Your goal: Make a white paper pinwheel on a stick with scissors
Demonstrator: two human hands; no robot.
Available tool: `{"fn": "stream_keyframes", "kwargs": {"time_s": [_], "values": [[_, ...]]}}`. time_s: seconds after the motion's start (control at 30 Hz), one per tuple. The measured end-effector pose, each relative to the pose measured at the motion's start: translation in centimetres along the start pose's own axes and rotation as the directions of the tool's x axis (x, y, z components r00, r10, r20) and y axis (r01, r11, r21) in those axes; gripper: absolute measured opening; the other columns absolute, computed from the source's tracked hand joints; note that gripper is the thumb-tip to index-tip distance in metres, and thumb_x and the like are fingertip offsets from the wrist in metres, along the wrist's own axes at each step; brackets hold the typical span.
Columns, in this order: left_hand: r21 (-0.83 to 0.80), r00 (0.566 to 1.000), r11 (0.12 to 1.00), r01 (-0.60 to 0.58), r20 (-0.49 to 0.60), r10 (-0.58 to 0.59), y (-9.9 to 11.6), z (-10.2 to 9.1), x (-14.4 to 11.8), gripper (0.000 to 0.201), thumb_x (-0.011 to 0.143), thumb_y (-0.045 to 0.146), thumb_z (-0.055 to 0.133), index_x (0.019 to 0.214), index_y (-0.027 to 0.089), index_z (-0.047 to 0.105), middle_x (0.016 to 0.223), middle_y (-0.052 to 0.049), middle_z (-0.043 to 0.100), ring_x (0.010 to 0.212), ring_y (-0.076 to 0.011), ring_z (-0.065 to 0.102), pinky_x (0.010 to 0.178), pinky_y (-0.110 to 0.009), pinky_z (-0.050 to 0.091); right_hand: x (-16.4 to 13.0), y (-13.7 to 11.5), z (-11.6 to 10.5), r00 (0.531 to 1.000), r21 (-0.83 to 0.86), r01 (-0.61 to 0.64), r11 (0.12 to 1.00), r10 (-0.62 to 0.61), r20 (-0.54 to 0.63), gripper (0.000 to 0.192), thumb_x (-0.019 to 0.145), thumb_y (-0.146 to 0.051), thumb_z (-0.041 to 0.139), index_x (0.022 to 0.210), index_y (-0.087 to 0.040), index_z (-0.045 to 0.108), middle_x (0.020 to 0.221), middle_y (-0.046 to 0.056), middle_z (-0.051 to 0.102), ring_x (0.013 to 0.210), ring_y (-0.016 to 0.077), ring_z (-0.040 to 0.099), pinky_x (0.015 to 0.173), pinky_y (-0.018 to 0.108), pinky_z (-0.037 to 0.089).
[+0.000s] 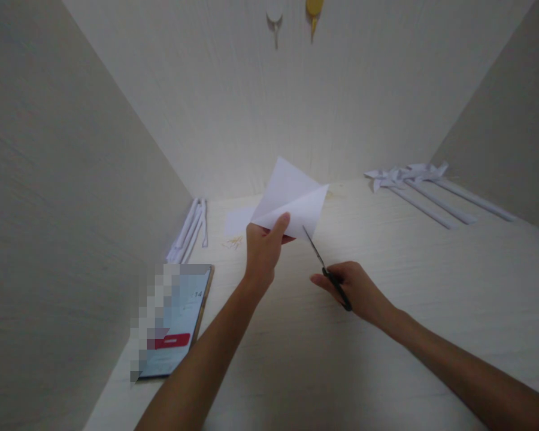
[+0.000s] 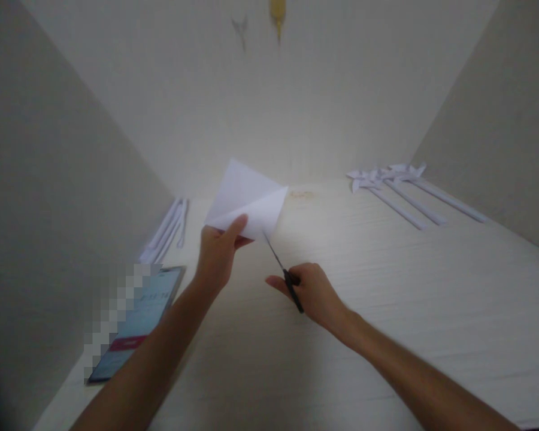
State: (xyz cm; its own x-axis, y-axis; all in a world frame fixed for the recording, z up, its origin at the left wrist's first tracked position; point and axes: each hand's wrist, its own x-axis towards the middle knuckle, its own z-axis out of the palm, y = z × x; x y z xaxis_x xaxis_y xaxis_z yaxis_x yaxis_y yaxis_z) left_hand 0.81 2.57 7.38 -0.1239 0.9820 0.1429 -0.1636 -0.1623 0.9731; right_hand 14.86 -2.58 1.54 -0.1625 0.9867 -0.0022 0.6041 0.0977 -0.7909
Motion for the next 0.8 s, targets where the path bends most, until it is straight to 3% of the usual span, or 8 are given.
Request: {"fn": "stream_keyframes", "kwargs": {"time_s": [0.8], "values": [[0.011, 0.997, 1.0, 0.011, 0.073, -0.011, -0.02, 0.01, -0.26, 0.03, 0.059, 0.031, 0.066, 0.082, 0.012, 0.064, 0.082, -0.006, 0.067, 0.07, -0.0148, 0.061, 0.06, -0.024, 0.053, 0.0, -0.31, -0.05, 1.0, 0.096, -0.021, 0.995, 0.019, 0.021, 0.051, 0.069, -0.06, 0.046, 0.043, -0.018, 0.035, 0.041, -0.004, 0.03, 0.04, 0.0068, 0.028, 0.04, 0.023, 0.019]]}}
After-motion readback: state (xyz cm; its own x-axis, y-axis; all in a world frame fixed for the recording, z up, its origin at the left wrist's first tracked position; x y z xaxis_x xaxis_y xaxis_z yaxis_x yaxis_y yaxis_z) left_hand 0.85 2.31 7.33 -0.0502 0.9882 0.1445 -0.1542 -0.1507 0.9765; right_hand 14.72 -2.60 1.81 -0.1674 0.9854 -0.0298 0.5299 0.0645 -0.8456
